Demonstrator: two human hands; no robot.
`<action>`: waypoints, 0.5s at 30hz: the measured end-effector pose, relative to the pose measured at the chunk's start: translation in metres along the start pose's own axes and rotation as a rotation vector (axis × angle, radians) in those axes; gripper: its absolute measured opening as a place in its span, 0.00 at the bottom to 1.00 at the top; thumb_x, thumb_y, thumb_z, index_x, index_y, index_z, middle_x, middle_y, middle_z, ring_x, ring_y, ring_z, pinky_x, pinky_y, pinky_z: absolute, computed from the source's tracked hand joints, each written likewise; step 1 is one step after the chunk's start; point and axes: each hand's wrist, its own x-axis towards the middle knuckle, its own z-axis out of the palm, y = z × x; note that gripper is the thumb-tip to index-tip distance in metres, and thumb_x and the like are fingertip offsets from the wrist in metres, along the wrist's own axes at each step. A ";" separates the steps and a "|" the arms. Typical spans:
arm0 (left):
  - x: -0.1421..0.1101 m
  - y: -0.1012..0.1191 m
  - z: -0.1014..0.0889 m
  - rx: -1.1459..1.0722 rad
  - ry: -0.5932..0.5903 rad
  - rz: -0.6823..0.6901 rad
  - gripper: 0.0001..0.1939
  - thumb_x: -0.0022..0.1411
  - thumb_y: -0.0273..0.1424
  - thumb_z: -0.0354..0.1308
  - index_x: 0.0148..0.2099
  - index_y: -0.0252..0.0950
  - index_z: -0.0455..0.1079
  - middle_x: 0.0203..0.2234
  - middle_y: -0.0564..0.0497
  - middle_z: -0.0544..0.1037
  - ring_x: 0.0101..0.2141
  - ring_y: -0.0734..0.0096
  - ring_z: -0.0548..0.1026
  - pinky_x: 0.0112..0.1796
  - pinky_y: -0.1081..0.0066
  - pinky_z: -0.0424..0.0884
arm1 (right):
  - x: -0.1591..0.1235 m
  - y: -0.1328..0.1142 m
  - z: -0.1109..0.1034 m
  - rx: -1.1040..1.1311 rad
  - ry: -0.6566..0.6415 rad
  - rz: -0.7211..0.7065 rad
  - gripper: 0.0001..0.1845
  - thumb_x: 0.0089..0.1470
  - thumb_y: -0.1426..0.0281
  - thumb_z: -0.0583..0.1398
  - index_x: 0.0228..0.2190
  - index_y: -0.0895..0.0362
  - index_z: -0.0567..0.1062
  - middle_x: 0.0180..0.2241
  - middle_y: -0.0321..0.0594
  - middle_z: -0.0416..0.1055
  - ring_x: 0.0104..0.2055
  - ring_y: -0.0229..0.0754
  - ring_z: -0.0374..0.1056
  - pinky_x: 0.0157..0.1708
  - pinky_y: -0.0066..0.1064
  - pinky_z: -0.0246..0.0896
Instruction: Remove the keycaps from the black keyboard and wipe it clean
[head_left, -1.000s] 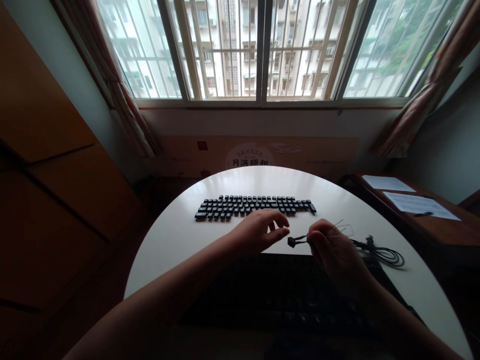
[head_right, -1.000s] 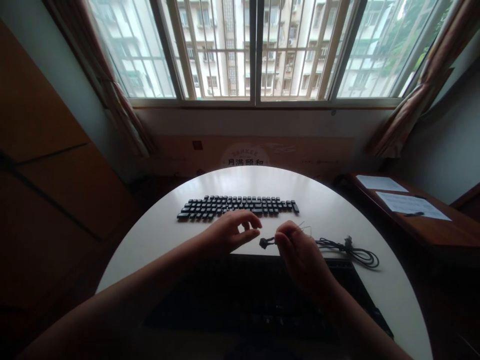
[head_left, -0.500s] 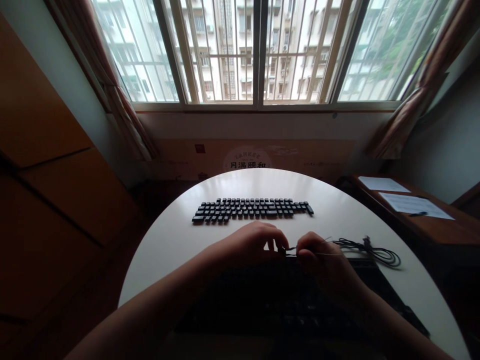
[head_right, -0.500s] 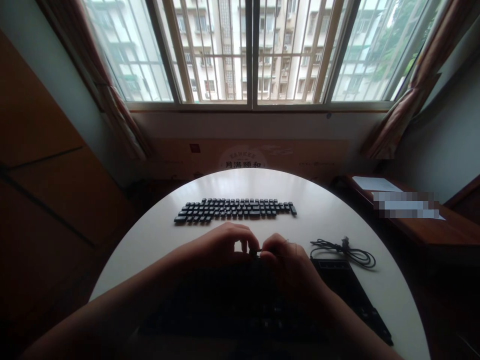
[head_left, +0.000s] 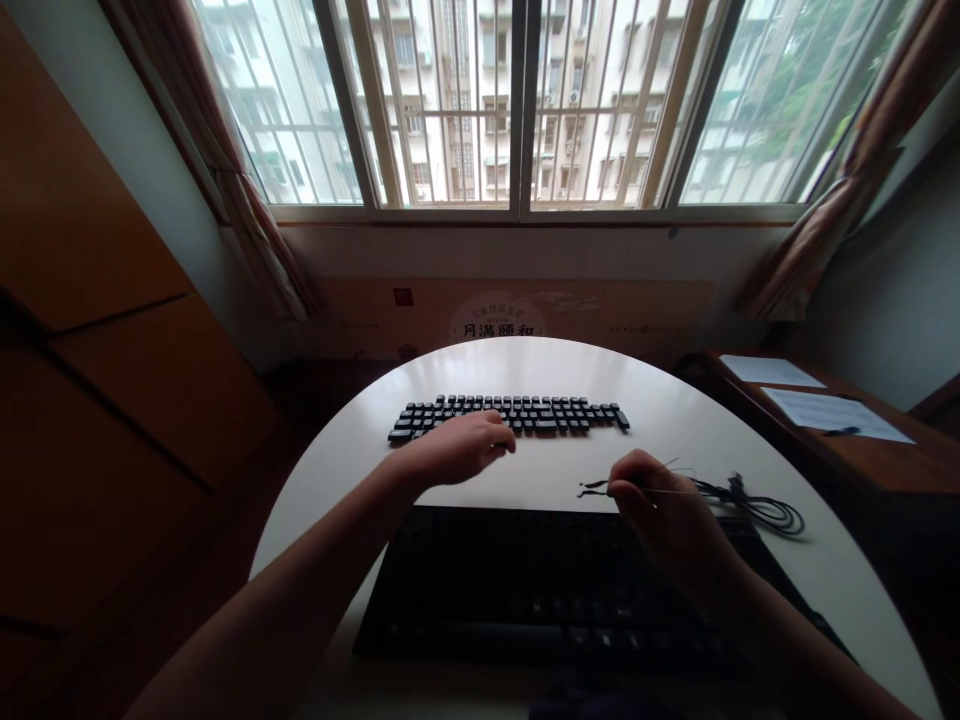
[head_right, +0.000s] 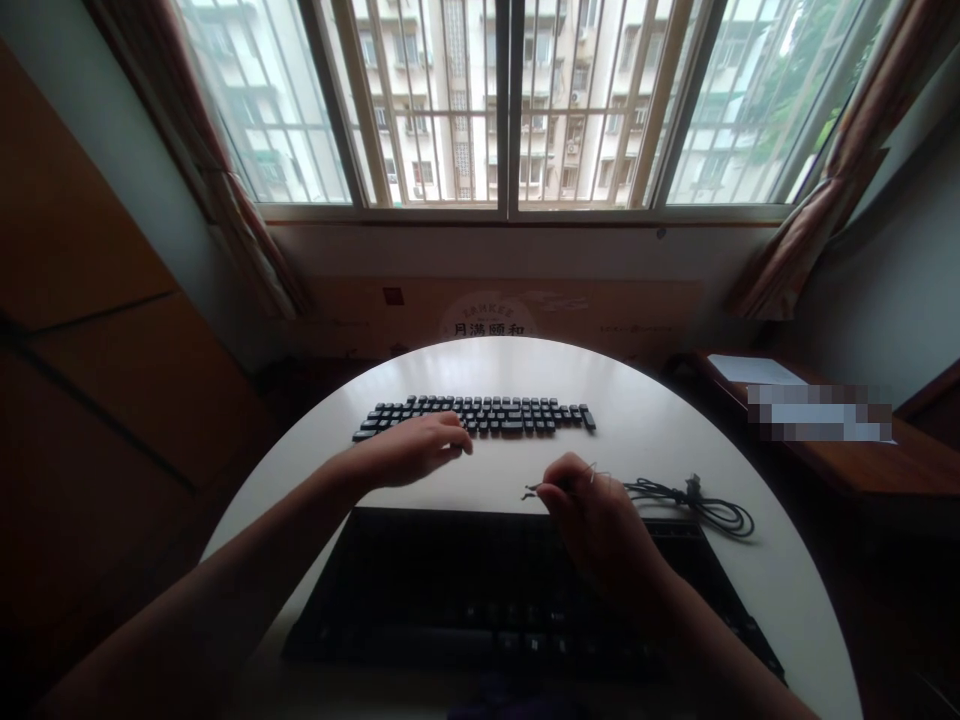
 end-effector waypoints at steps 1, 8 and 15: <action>-0.001 -0.010 -0.001 0.050 0.010 -0.036 0.11 0.65 0.26 0.53 0.43 0.38 0.76 0.43 0.47 0.76 0.41 0.66 0.74 0.40 0.71 0.68 | 0.000 0.000 0.000 -0.003 -0.004 0.004 0.15 0.65 0.57 0.54 0.32 0.54 0.67 0.19 0.29 0.58 0.19 0.35 0.53 0.19 0.27 0.48; -0.006 -0.052 -0.002 0.156 -0.017 -0.108 0.09 0.59 0.26 0.56 0.39 0.40 0.77 0.41 0.52 0.79 0.41 0.66 0.75 0.38 0.73 0.67 | 0.000 -0.002 0.002 0.030 -0.077 0.009 0.15 0.65 0.57 0.54 0.31 0.54 0.67 0.19 0.29 0.57 0.19 0.35 0.52 0.19 0.27 0.48; -0.003 -0.055 0.009 0.229 -0.037 -0.158 0.12 0.56 0.27 0.60 0.43 0.42 0.76 0.41 0.53 0.81 0.41 0.64 0.76 0.38 0.72 0.67 | -0.002 0.000 0.000 0.040 -0.090 0.017 0.14 0.65 0.58 0.55 0.31 0.54 0.68 0.19 0.29 0.58 0.19 0.34 0.52 0.20 0.26 0.49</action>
